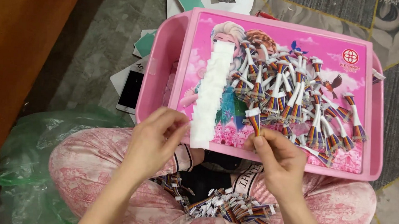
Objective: Wrapping small ribbon cables with white adhesive strips on a pink tray.
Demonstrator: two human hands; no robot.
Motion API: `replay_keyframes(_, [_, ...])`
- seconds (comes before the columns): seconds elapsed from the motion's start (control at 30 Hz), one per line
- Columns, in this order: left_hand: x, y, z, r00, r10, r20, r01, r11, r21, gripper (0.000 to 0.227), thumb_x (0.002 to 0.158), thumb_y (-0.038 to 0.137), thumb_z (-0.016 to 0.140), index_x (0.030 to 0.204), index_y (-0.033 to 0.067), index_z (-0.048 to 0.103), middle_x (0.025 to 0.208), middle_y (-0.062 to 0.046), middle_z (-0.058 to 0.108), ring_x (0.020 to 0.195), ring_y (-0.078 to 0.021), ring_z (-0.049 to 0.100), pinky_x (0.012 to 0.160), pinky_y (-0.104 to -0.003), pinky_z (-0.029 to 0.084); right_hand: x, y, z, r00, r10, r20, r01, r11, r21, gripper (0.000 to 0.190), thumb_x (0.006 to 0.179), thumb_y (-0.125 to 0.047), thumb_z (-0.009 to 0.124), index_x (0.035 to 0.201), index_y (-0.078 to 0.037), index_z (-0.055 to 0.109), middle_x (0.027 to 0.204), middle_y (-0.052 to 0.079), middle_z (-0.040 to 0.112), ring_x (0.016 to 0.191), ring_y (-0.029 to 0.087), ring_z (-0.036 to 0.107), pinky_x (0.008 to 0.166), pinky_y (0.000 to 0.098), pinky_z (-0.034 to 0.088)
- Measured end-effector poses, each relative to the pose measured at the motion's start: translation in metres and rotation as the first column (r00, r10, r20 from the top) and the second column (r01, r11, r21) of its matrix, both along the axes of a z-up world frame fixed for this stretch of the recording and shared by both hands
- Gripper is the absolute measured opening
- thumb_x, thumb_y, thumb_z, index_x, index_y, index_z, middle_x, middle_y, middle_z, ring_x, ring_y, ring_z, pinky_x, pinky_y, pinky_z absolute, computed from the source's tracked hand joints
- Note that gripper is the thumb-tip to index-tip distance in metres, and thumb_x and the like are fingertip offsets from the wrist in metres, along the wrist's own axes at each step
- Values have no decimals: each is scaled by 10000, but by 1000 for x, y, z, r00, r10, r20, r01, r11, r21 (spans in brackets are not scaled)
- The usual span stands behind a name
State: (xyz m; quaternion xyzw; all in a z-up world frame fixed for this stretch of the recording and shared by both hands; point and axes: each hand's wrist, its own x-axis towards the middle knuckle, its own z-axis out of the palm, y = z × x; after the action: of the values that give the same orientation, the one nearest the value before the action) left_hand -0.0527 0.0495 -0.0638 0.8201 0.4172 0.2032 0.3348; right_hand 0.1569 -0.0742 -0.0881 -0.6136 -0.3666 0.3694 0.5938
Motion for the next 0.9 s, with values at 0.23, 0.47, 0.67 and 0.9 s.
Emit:
replay_keyframes(0.23, [15, 5, 5, 986, -12, -164, 35, 990, 138, 84, 813, 142, 600, 856, 70, 601, 843, -25, 576, 646, -219, 592, 570, -358, 474, -2, 10, -15, 980, -28, 198, 22, 999, 32, 162, 866, 13, 548, 1016, 51, 596, 786, 130, 680, 664, 170, 672, 626, 237, 579])
replay_keyframes(0.47, [20, 5, -2, 973, 0, -229, 66, 958, 278, 84, 826, 146, 601, 854, 68, 596, 848, -42, 572, 692, -216, 606, 543, -346, 483, -1, 11, -16, 988, -30, 150, 28, 999, 14, 175, 865, 11, 557, 1028, 68, 584, 798, 142, 678, 667, 172, 669, 637, 244, 579])
replay_keyframes(0.67, [27, 6, -8, 971, -39, -235, 135, 902, 409, 87, 784, 65, 562, 831, -3, 533, 824, -149, 549, 666, -287, 556, 495, -368, 461, -2, 11, -16, 987, -34, 159, 35, 999, -3, 164, 869, 6, 556, 1017, 70, 586, 793, 136, 675, 662, 159, 649, 640, 235, 560])
replay_keyframes(0.9, [29, -7, -16, 920, -209, -332, 310, 905, 290, 126, 693, -27, 505, 819, -34, 511, 748, -141, 508, 629, -247, 498, 553, -336, 497, -3, 12, -17, 984, -48, 170, 51, 999, -10, 188, 863, 7, 567, 1038, 69, 589, 790, 136, 679, 652, 161, 656, 628, 234, 566])
